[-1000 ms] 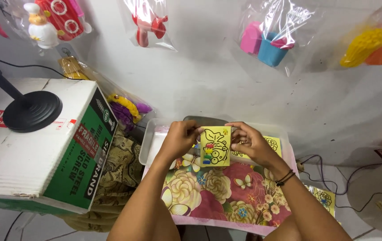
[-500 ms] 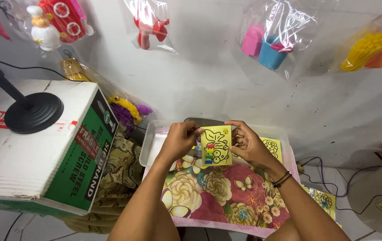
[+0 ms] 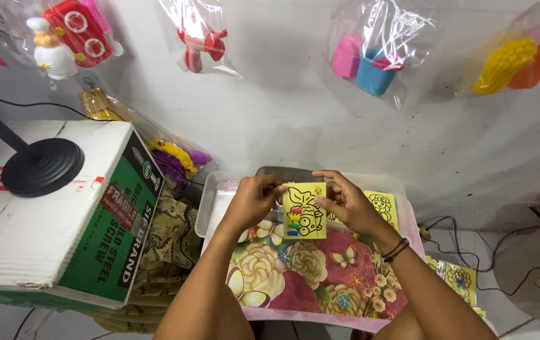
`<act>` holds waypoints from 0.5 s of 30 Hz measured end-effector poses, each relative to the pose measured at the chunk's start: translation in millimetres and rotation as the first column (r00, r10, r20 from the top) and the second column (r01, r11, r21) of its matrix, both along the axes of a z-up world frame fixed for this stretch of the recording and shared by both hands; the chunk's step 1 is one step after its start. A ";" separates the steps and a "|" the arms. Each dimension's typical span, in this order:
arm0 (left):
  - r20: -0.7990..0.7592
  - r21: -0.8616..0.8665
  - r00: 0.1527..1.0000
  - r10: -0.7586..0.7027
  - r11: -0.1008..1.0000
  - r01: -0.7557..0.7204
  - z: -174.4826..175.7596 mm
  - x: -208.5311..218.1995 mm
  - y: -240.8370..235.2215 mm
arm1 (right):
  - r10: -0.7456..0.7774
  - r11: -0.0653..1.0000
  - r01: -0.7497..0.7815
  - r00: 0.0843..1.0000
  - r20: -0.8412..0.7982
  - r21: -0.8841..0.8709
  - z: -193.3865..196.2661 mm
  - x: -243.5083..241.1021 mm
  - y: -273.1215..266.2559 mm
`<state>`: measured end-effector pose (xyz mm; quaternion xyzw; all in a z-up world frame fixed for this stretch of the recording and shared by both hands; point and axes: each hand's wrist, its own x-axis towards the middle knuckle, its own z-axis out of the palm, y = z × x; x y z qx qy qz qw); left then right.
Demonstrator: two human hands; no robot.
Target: The person packs small colorful beads and a yellow paper cutout into clear plastic bags. They seal each bag and place it on the floor beside a stack of similar completed packages.
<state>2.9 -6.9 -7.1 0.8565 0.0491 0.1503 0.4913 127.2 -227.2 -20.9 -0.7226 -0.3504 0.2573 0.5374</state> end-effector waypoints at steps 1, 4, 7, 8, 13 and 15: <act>-0.022 0.015 0.999 -0.027 1.000 0.027 0.0 0.4 -0.3 | -0.024 1.000 0.024 0.999 0.037 -0.001 -4.2 3.5 -0.8; -0.080 0.052 0.993 -0.090 0.994 0.094 2.6 -0.2 -2.5 | -0.059 0.997 0.065 0.991 0.120 -0.046 -0.5 6.1 -2.4; -0.144 0.090 0.981 -0.130 0.986 0.144 9.2 -1.7 -6.0 | -0.058 0.991 0.086 0.968 0.243 -0.106 -0.1 10.3 -5.0; -0.171 0.107 0.976 -0.135 0.982 0.154 11.8 -2.3 -7.0 | -0.046 0.988 0.089 0.946 0.320 -0.123 -2.0 12.4 -6.0; -0.329 0.259 0.941 -0.081 0.950 0.172 13.9 -3.0 -8.3 | -0.021 0.985 0.084 0.923 0.384 -0.148 -7.9 16.2 -8.2; -0.372 0.307 0.927 -0.048 0.936 0.171 13.6 -3.1 -7.9 | -0.016 0.984 0.081 0.926 0.376 -0.157 -9.1 16.9 -9.3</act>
